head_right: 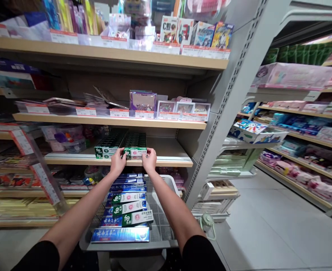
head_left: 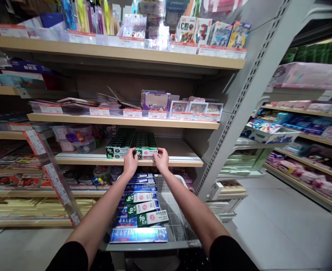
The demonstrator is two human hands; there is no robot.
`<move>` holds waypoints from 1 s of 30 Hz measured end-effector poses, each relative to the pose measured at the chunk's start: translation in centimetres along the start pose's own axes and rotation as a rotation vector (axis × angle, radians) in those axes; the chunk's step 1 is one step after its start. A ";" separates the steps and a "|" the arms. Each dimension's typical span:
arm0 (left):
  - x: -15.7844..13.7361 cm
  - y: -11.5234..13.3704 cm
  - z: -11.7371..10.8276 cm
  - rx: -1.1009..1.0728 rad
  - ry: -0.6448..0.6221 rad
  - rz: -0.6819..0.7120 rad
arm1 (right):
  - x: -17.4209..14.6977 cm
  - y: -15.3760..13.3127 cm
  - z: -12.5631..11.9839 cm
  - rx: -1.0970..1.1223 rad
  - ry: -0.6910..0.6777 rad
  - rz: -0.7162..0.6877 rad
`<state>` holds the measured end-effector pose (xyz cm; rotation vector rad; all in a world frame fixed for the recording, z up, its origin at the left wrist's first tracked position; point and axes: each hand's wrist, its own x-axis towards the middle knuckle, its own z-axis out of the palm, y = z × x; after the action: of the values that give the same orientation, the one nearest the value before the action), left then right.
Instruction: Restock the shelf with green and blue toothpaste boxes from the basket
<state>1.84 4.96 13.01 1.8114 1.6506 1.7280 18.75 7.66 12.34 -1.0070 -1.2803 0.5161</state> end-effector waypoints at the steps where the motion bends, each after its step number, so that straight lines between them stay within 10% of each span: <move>1: 0.0 -0.3 0.3 0.021 0.003 0.001 | -0.1 0.4 0.1 -0.041 0.009 -0.020; 30: 2.8 -0.4 2.5 0.168 -0.039 -0.068 | 2.6 3.3 1.9 -0.180 0.034 0.005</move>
<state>2.82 8.56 13.66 1.8212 1.8689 1.5588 18.27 12.00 10.86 -1.1639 -1.3114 0.3913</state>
